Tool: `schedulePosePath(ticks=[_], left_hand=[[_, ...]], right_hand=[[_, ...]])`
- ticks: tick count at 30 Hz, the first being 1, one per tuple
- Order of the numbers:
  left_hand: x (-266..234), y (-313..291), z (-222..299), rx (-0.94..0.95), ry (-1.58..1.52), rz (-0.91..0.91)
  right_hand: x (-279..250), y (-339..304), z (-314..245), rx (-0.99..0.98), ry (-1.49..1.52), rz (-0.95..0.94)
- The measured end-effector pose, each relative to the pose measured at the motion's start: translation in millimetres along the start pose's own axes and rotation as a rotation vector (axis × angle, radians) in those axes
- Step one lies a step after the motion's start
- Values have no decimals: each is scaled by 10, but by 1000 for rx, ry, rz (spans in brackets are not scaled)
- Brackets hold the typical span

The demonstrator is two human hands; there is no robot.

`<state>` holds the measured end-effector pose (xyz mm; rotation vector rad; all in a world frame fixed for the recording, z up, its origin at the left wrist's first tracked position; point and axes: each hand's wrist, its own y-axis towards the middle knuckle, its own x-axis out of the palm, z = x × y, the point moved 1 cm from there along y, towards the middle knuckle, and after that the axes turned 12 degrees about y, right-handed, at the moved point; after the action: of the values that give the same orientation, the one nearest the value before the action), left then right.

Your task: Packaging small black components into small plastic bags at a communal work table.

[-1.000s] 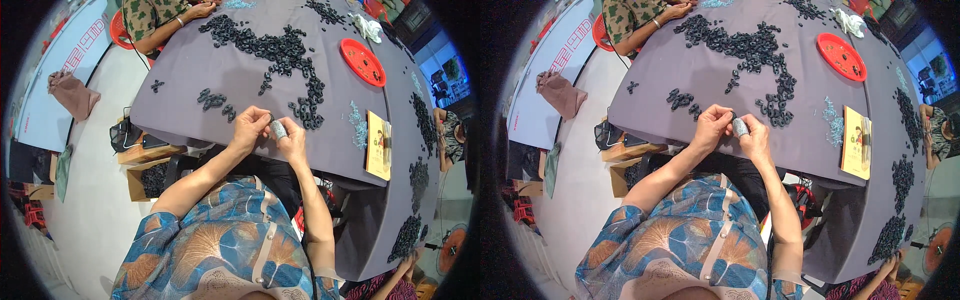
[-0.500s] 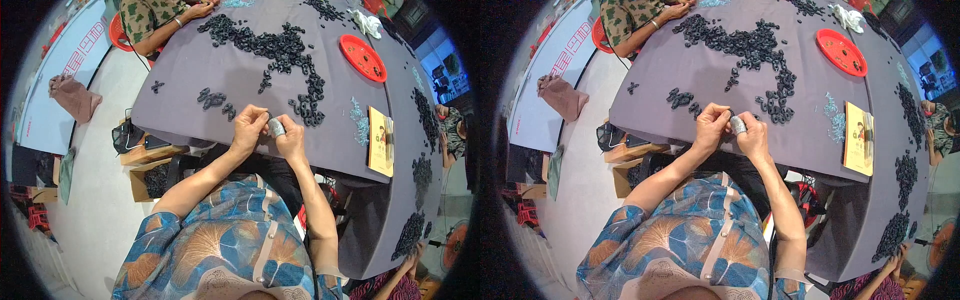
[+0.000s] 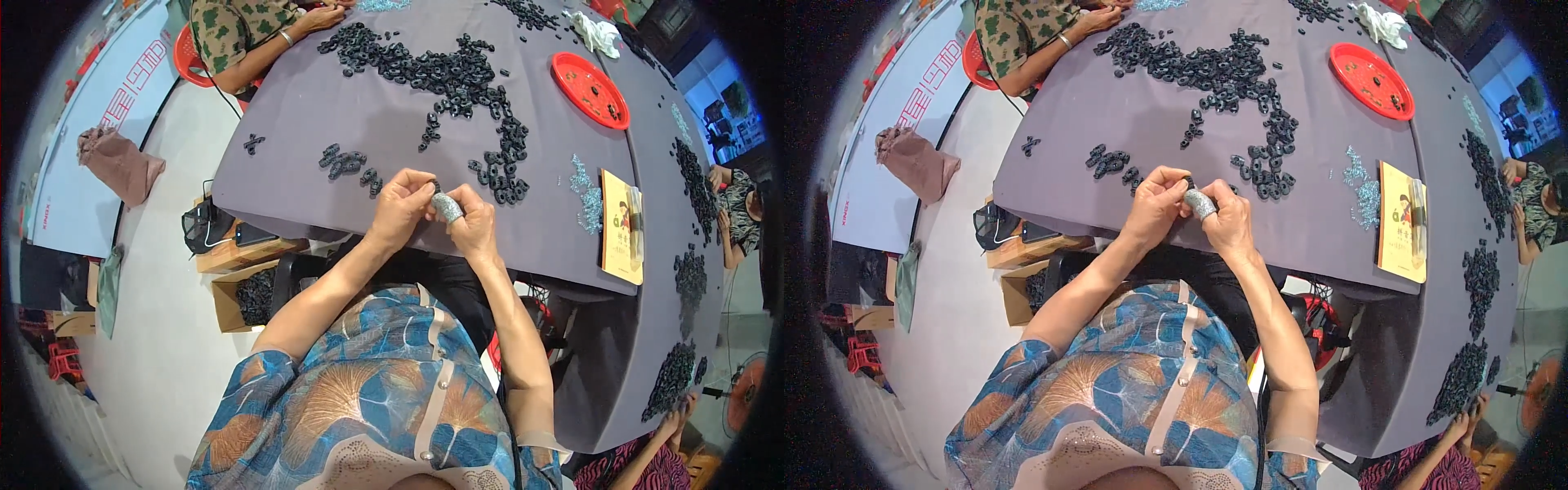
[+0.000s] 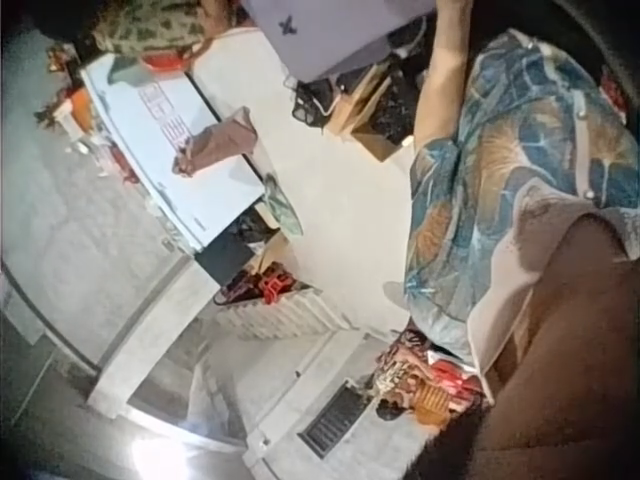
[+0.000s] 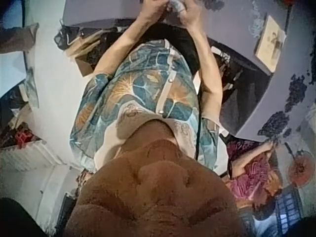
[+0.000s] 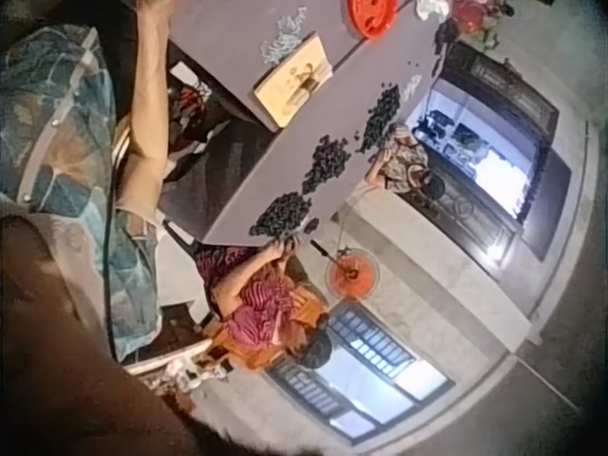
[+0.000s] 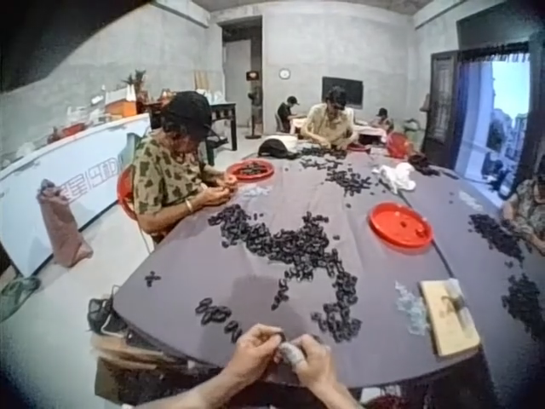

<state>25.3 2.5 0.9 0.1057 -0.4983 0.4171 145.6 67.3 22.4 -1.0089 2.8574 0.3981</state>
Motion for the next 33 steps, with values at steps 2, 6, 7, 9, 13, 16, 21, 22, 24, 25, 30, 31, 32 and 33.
schedulePosePath(ticks=[2,6,7,9,13,16,21,22,24,25,30,31,32,33], left_hand=[[-38,4,-7,-17,11,-7],[-75,0,40,-96,4,-46],[-74,-6,55,-97,4,-48],[-69,-22,77,-132,-2,-98],[-64,-34,100,-147,39,-133],[-58,-38,114,-174,64,-153],[-59,-41,118,-229,-42,-233],[-57,-44,116,-229,-43,-233],[-49,-56,114,-220,-64,-258],[-54,-59,110,-219,-64,-258],[-55,-55,91,-233,-128,-267],[-63,-54,84,-233,-127,-266],[-76,-51,71,-250,-130,-238],[-85,-48,62,-266,-132,-210]], right_hand=[[11,-5,48,-34,-48,24],[-3,-23,-17,-26,-63,48],[-4,-26,-19,12,-3,47],[-12,-26,-18,51,56,46],[-35,3,28,-133,87,-68],[-47,6,32,-175,78,-91],[-33,-12,69,-129,187,-70],[-41,-15,82,-146,183,-79],[-48,-18,79,-163,179,-89],[-45,-17,59,-160,165,-94],[-44,-14,72,-181,184,-93],[-33,-13,53,-215,165,-80],[-28,-11,36,-249,146,-68],[-29,-9,25,-250,147,-69]])
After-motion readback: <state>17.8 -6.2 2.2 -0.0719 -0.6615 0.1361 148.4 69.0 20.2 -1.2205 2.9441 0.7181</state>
